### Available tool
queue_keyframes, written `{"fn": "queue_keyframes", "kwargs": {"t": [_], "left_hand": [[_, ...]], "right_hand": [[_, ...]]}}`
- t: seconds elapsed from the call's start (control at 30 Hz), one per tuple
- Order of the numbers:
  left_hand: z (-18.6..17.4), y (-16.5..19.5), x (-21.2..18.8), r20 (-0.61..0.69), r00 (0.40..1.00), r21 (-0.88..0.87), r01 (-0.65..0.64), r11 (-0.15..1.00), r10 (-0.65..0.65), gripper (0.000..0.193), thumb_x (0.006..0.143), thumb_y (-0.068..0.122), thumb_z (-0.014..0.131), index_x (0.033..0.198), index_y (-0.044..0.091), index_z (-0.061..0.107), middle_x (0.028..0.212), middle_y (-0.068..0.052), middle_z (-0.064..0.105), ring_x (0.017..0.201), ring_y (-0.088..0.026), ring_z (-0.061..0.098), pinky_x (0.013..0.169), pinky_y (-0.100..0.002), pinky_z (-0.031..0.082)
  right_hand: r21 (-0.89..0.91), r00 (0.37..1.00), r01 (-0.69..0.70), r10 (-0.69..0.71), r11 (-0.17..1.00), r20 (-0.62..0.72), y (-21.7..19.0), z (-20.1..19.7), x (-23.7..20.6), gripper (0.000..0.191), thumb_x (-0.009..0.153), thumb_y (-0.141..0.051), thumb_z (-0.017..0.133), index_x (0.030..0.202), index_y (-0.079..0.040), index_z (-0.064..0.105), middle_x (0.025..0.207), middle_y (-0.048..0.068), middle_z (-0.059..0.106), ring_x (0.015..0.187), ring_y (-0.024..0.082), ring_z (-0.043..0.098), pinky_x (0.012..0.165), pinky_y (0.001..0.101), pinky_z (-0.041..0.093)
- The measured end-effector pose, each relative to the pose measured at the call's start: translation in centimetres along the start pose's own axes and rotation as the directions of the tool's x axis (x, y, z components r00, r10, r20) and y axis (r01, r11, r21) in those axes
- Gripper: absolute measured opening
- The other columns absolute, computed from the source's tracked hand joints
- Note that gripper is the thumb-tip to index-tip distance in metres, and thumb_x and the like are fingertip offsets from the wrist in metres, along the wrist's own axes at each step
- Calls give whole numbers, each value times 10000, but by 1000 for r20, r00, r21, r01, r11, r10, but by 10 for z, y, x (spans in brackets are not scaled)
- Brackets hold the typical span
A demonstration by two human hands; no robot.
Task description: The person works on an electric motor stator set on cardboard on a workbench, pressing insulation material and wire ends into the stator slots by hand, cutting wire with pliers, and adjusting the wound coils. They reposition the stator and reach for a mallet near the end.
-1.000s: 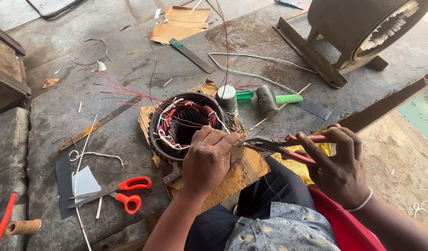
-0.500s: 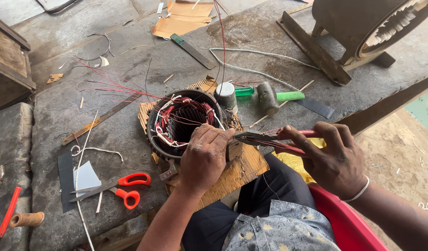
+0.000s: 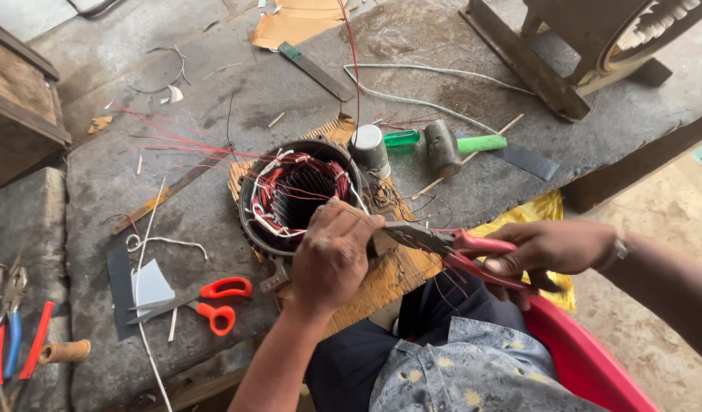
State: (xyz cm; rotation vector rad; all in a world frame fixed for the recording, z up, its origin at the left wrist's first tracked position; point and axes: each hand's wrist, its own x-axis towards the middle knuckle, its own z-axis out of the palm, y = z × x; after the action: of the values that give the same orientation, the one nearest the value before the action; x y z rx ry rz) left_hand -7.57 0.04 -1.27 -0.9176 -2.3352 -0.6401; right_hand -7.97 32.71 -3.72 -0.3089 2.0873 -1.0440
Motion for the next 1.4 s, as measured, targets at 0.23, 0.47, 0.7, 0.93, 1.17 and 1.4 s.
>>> {"fn": "queue_keyframes", "kwargs": {"t": [0.23,0.47,0.7,0.93,1.17,1.4], "left_hand": [[-1,1,-1,-35,999,51,-1,999,2,235,841,12,668,1059,60,743,918,-62,677,979,-271,650,960,-419,520],[-4,2,-1,-15,1000,31,-12,999,13,246,836,15,667,1068,63,735,936,-75,671,978,-282,644,953,-434,509],[-6,4,-1,-41,999,24,20,1000,-19,230,843,13,657,1050,76,735,936,-77,684,984,-284,648,960,-425,515],[-3,3,-3,-46,999,18,22,1000,-21,196,885,24,648,1049,74,743,931,-73,685,984,-271,652,967,-421,516],[2,1,-1,-21,1000,66,24,998,-23,182,864,32,647,1012,72,744,909,-85,674,969,-279,650,952,-427,515],[1,2,0,-26,999,46,22,999,-21,170,864,43,647,1000,76,745,909,-67,671,971,-272,648,946,-415,520]], "right_hand": [[-563,667,117,-485,818,-565,18,37,-45,553,809,-405,780,1313,-221,648,1184,95,662,1057,209,630,894,416,521],[-737,178,-317,-725,598,-665,29,58,-46,517,739,-132,867,1237,-209,752,1186,173,523,1230,367,471,1232,540,419],[-881,25,-268,-911,390,-411,21,56,1,464,820,-108,922,1224,-276,772,1223,149,498,1246,346,420,1200,546,398],[-879,133,-231,-882,417,-453,10,59,3,568,791,-85,865,1303,-303,747,1143,96,500,1123,297,492,947,437,526],[-886,170,-239,-881,397,-441,1,54,-1,607,761,-91,806,1311,-330,718,1101,76,522,1021,290,535,822,391,511],[-870,259,-165,-831,464,-492,3,50,3,584,728,-146,805,1276,-330,731,1003,44,580,900,244,572,642,342,481]]}}
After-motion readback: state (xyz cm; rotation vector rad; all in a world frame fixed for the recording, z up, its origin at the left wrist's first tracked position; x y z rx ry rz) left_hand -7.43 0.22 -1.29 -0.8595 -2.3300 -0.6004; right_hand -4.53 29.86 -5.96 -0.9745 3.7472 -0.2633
